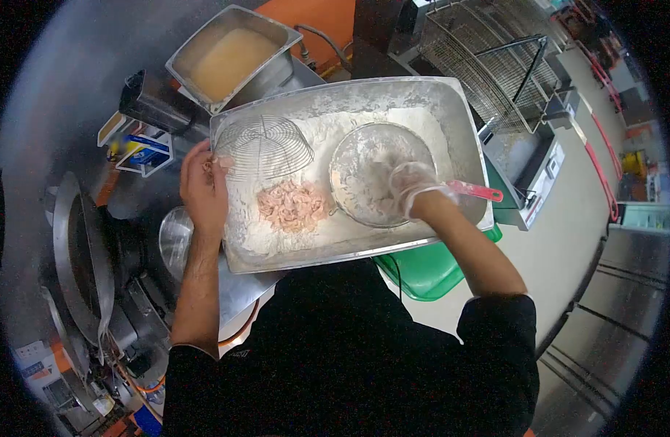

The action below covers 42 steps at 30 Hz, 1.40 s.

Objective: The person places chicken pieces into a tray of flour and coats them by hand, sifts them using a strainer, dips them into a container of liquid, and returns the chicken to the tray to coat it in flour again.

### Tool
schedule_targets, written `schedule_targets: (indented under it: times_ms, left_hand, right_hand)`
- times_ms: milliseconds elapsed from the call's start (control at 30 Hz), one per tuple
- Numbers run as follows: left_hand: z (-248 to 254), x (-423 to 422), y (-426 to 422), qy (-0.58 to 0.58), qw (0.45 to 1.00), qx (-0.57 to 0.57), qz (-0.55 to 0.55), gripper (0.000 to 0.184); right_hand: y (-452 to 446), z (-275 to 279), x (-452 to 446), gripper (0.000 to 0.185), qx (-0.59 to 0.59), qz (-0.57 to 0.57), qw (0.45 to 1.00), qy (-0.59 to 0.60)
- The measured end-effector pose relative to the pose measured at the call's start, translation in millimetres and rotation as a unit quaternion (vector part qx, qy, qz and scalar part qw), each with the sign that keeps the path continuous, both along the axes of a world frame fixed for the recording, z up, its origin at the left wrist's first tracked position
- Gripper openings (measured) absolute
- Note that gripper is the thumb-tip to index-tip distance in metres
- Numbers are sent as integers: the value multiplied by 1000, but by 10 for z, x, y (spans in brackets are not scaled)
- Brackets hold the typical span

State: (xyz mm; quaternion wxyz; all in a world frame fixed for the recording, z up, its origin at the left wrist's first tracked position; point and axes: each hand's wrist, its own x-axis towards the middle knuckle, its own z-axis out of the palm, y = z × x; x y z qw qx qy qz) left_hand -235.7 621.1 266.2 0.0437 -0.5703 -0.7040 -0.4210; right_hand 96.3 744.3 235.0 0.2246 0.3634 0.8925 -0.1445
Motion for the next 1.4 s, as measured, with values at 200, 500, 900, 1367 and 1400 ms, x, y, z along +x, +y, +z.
schedule_targets:
  times_ms: [200, 500, 900, 1367, 1400]
  left_hand:
    - [10, 152, -53, -92, 996, -1, -4, 12]
    - [-129, 200, -128, -212, 977, -8, -20, 16]
    - [-167, 212, -168, -382, 924, 20, -2, 15]
    - [-17, 256, -192, -298, 954, -13, -20, 10]
    - [13, 280, -191, -296, 955, -17, -17, 11]
  right_hand:
    - [-2, -463, -97, 73, 70, -19, 997, 12]
    - [367, -552, -402, 38, 21, 46, 998, 38]
    - [89, -573, -70, 75, 13, 92, 996, 15]
    - [361, -485, 248, 32, 55, 27, 990, 129]
    - [370, -119, 81, 33, 31, -14, 997, 73]
